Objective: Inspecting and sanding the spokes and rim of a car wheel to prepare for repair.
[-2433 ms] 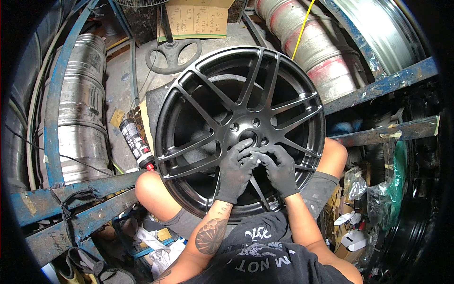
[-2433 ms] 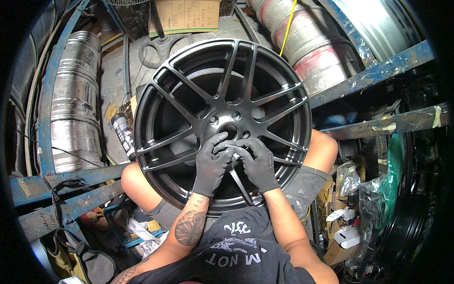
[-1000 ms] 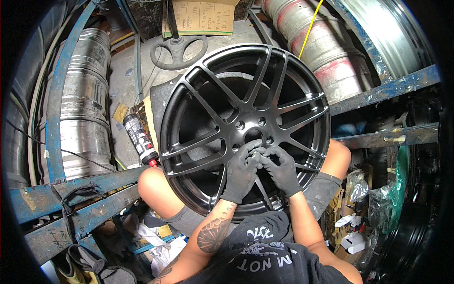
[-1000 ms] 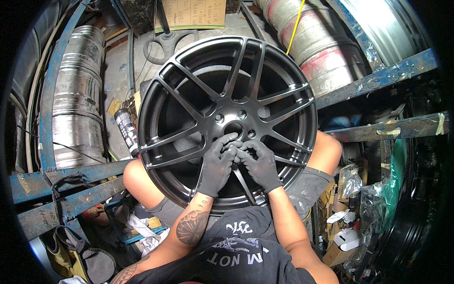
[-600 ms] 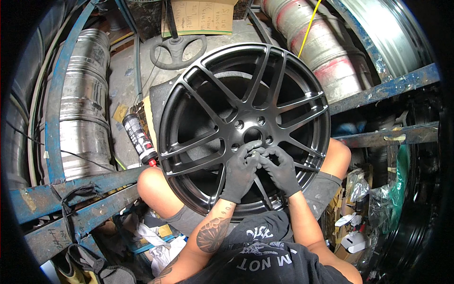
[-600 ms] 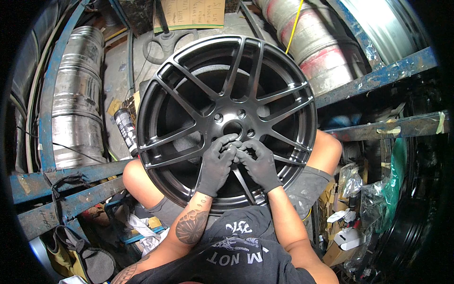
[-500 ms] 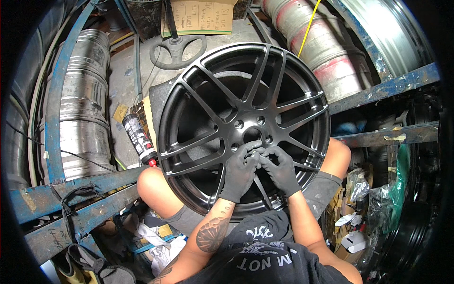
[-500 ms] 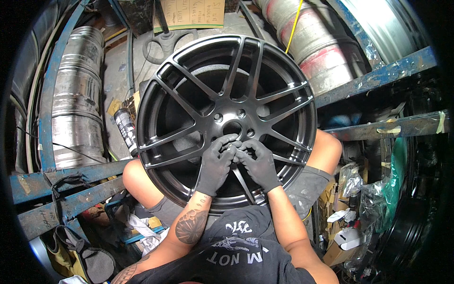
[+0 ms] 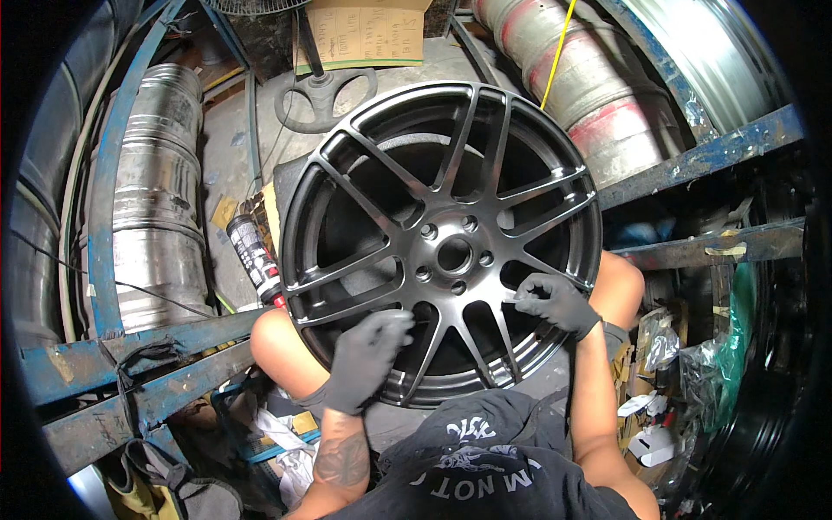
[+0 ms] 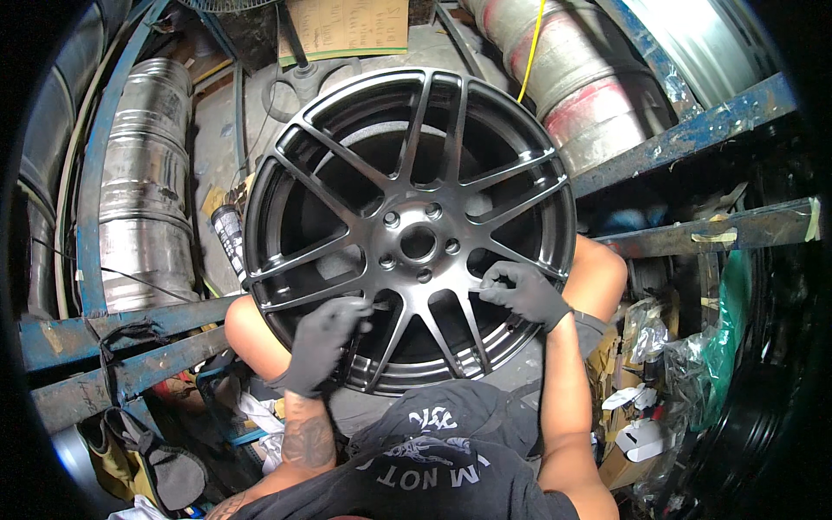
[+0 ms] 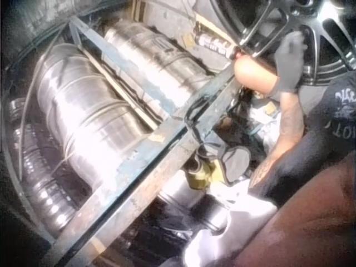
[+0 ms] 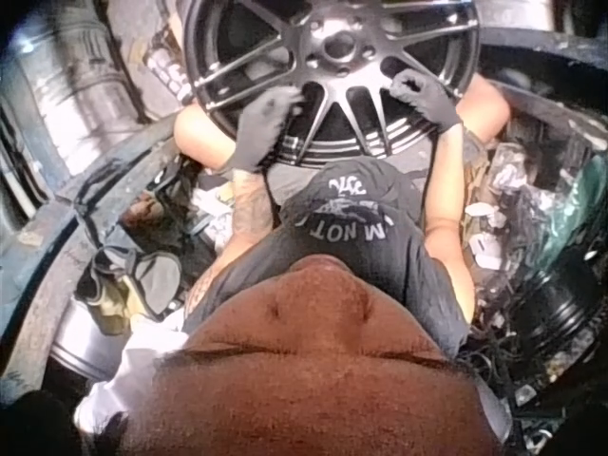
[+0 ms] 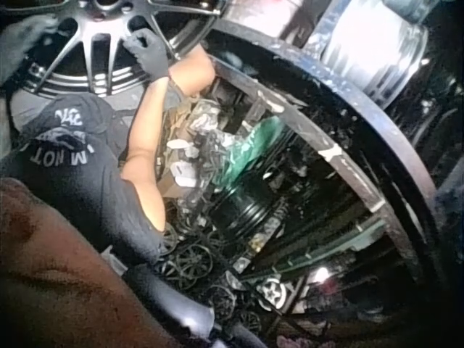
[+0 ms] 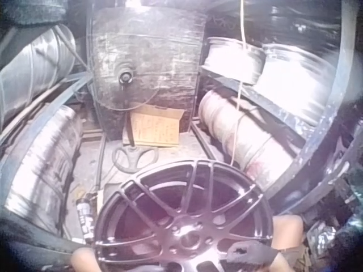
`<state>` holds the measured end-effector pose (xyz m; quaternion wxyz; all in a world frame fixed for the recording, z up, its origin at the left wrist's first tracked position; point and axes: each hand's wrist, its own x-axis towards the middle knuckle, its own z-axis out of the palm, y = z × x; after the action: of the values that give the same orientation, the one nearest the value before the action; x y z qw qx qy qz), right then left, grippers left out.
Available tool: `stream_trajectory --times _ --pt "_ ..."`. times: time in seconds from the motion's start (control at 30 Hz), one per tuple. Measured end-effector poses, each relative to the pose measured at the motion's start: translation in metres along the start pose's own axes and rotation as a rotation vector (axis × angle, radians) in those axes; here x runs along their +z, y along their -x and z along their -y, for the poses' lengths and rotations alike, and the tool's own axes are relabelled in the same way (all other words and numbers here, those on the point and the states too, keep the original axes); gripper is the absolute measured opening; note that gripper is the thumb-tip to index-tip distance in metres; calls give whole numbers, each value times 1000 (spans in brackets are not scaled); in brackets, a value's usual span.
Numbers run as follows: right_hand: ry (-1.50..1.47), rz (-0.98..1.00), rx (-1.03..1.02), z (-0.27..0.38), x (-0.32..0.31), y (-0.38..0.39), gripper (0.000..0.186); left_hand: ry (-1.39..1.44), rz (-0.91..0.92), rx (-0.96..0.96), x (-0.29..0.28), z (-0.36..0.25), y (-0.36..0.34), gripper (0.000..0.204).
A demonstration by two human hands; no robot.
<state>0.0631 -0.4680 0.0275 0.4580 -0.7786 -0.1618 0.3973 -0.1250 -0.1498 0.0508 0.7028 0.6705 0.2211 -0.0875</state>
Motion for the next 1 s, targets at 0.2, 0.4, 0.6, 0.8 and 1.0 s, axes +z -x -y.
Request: stream_trajectory --times 0.2,0.4,0.6,0.8,1.0 --pt "11 344 59 10 -27 -14 21 910 -208 -42 1 20 35 43" --pt "-81 274 19 5 -22 -10 18 766 -539 191 31 28 22 39" --pt "-163 254 -13 2 -31 -9 19 852 -595 144 34 7 5 33" --pt "-267 256 -18 6 -5 -3 19 711 -424 161 14 -16 -32 34" --pt "-507 2 56 -4 72 25 17 424 -384 155 -2 -69 -89 20"
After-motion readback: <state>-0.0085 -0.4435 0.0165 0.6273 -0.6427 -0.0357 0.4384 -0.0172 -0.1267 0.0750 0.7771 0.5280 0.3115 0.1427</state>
